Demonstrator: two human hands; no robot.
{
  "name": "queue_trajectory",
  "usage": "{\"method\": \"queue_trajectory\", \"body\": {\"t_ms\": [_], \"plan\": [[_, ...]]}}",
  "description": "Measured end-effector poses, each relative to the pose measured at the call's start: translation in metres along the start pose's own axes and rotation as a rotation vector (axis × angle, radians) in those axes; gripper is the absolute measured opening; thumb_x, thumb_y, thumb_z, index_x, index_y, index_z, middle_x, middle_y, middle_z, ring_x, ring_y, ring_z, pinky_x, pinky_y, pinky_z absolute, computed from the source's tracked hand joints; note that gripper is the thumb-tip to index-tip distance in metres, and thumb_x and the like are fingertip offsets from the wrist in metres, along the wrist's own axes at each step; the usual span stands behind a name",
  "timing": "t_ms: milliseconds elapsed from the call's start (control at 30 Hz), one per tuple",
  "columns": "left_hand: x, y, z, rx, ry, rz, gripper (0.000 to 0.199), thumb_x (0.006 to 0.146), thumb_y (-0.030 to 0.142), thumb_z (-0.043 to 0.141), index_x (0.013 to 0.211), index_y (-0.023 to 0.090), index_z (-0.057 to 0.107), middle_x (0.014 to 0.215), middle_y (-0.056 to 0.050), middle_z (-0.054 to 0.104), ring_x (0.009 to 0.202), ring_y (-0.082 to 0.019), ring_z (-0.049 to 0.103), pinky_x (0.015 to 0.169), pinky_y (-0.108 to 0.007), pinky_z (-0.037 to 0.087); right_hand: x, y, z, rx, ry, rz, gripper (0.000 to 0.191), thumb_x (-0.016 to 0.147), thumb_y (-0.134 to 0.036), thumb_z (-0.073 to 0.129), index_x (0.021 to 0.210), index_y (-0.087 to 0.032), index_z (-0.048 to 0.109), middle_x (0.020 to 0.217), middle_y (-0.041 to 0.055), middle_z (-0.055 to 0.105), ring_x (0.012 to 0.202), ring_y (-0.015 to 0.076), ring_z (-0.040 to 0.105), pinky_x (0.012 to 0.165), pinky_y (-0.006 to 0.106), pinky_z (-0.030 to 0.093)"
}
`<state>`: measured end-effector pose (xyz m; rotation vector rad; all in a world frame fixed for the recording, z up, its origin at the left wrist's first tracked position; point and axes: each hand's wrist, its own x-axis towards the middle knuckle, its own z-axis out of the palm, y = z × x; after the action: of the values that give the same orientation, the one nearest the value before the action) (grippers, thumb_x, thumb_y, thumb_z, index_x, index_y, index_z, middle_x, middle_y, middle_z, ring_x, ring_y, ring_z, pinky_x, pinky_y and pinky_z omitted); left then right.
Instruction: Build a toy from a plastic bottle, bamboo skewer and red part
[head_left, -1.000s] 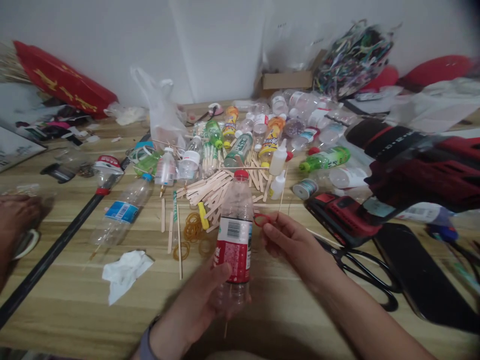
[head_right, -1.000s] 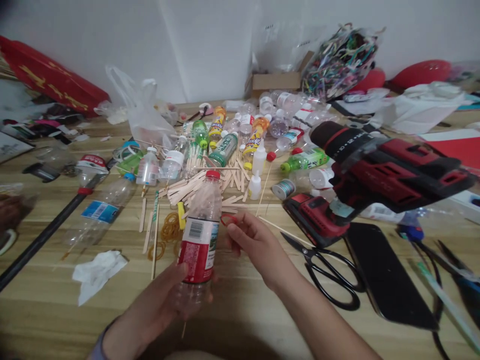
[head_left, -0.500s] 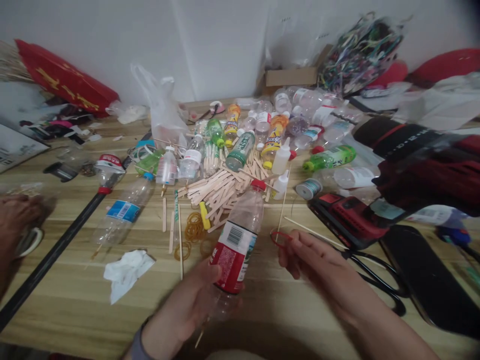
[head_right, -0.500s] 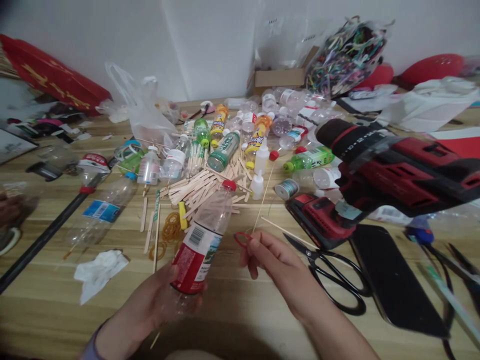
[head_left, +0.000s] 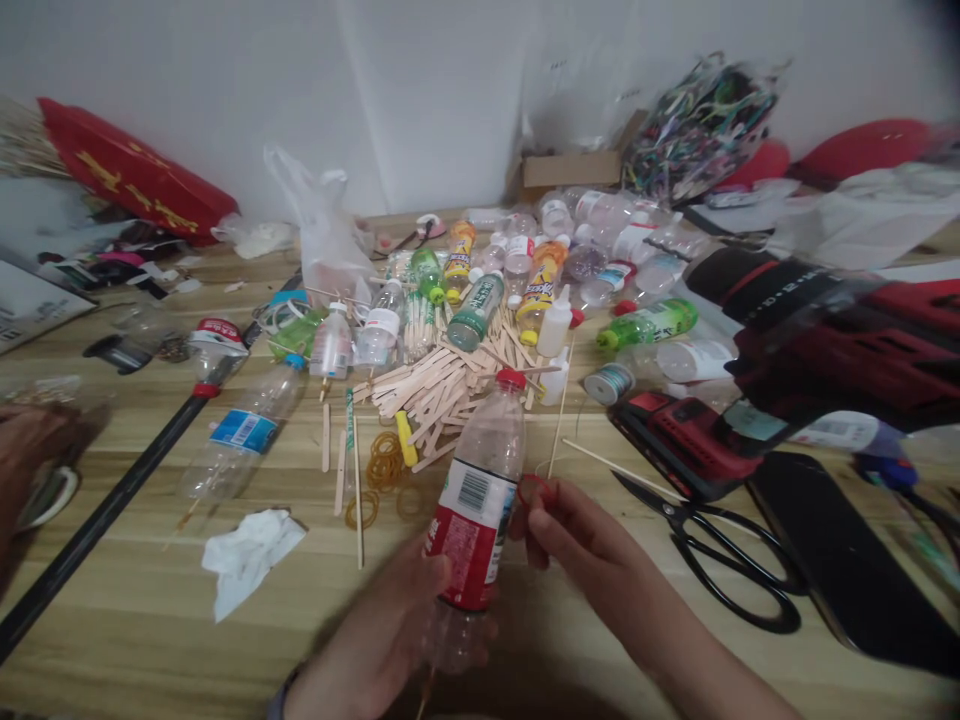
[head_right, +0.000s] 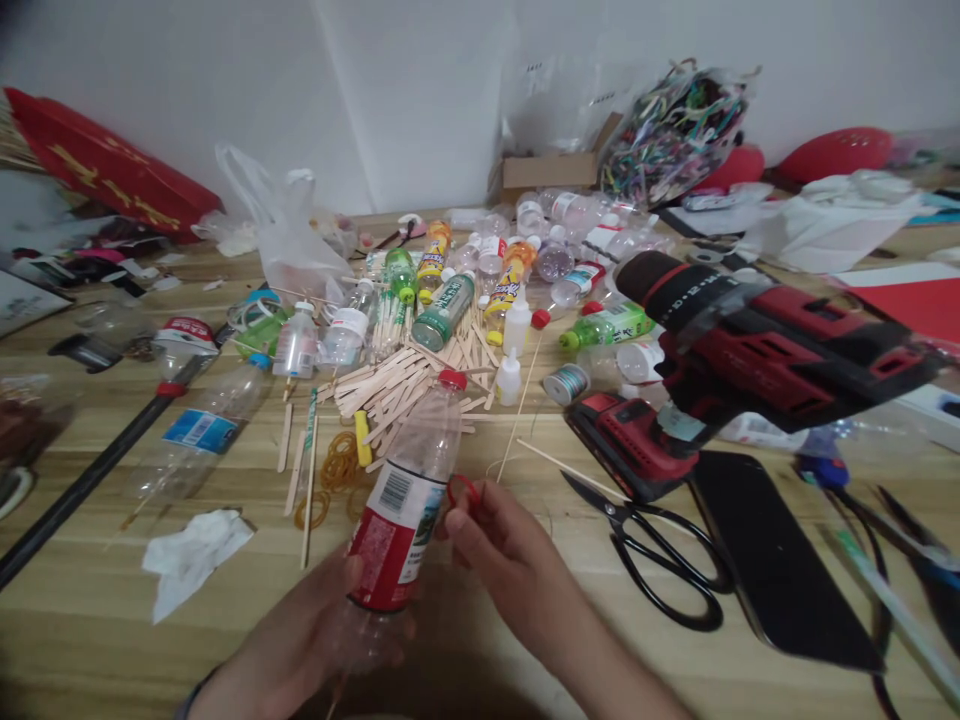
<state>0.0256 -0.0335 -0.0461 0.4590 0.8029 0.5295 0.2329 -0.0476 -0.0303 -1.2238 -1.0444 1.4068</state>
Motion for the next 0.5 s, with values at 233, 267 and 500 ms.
{"method": "queue_trajectory", "body": {"t_ms": [233, 267, 500], "plan": [[0.008, -0.002, 0.013, 0.024, 0.091, 0.027, 0.05, 0.071, 0.054, 0.082, 0.103, 0.018, 0.068, 0.084, -0.004, 0.074, 0.067, -0.02, 0.067, 0.057, -0.03, 0.054, 0.016, 0.009, 0.018, -0.012, 0.005, 0.0, 0.052, 0.072, -0.064, 0.077, 0.073, -0.024, 0.043, 0.069, -0.0044, 0.047, 0.061, 0.014, 0.043, 0.056, 0.027, 0.038], [0.011, 0.0, 0.016, 0.038, 0.125, 0.026, 0.047, 0.075, 0.052, 0.079, 0.105, 0.016, 0.067, 0.085, -0.005, 0.073, 0.067, -0.02, 0.067, 0.054, -0.028, 0.052, 0.021, 0.009, 0.017, -0.017, 0.013, 0.001, 0.05, 0.071, -0.06, 0.079, 0.074, -0.024, 0.043, 0.069, -0.0047, 0.047, 0.062, 0.0141, 0.043, 0.057, 0.027, 0.038], [0.01, -0.006, 0.017, -0.027, 0.152, 0.022, 0.052, 0.074, 0.054, 0.079, 0.108, 0.017, 0.063, 0.087, -0.005, 0.074, 0.065, -0.018, 0.069, 0.047, -0.023, 0.045, 0.026, 0.012, 0.018, -0.043, -0.008, 0.009, 0.046, 0.071, -0.054, 0.079, 0.074, -0.024, 0.045, 0.07, -0.0045, 0.048, 0.064, 0.0146, 0.043, 0.058, 0.028, 0.039]]}}
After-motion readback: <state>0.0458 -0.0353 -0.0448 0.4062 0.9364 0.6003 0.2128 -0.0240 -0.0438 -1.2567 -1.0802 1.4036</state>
